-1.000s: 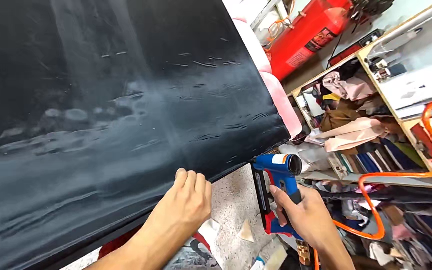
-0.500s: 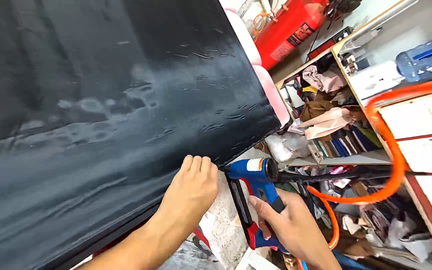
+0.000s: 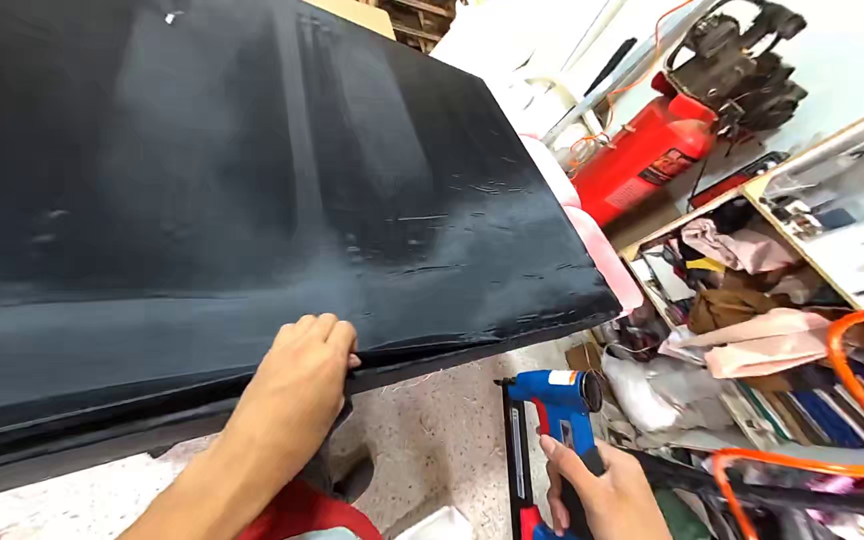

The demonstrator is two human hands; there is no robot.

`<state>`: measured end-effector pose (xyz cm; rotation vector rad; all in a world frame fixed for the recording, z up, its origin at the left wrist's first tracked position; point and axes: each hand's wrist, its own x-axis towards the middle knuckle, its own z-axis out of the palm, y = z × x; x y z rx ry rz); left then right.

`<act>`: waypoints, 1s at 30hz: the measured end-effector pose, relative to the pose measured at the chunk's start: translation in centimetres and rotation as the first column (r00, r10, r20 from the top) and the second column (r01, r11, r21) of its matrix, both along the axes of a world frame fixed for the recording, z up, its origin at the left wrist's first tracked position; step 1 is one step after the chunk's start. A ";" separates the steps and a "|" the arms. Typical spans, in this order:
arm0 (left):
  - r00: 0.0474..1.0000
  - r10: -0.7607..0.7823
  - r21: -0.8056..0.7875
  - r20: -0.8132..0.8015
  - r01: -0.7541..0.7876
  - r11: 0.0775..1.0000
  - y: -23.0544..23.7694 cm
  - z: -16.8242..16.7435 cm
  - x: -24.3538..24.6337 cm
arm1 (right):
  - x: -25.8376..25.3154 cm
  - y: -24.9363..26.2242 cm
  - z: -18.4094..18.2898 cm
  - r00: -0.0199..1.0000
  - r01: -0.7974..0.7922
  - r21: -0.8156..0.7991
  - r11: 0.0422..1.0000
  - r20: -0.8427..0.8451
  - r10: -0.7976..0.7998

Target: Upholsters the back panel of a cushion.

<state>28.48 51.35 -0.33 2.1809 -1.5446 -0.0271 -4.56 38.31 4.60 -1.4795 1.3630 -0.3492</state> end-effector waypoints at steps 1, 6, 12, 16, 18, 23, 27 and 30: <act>0.999 -0.034 0.010 -0.001 0.034 0.999 0.3 0.0 0.1 | 0.3 0.2 0.0 1.000 0.001 -0.011 1.000 -0.002 -0.001; 0.990 -0.139 0.107 -0.030 0.141 0.984 0.6 -0.1 0.2 | 1.2 0.8 1.4 1.000 0.004 -0.100 0.995 -0.016 -0.006; 0.974 -0.222 -0.036 0.043 0.224 0.974 1.2 0.0 0.2 | 4.0 -1.8 2.7 0.996 -0.066 -0.165 0.984 -0.069 0.056; 0.935 -0.291 -0.090 0.204 0.314 0.945 1.1 -0.5 0.3 | 5.7 -3.1 2.4 0.980 -0.077 -0.156 0.985 -0.191 0.046; 0.920 -0.302 -0.059 0.251 0.326 0.944 1.0 -0.8 0.2 | 6.3 -3.0 2.2 0.971 -0.085 -0.130 0.988 -0.234 0.053; 0.916 -0.366 -0.044 0.164 0.377 0.925 1.1 -1.2 1.3 | 8.3 -0.1 2.9 0.956 -0.144 -0.108 0.984 -0.272 0.110; 0.899 -0.399 -0.066 0.179 0.416 0.907 1.1 -0.6 1.2 | 10.2 3.1 3.3 0.942 -0.188 -0.147 0.971 -0.307 0.136; 0.888 -0.427 -0.066 0.172 0.443 0.894 1.1 -0.3 1.4 | 11.4 5.3 3.4 0.946 -0.186 -0.153 0.971 -0.294 0.135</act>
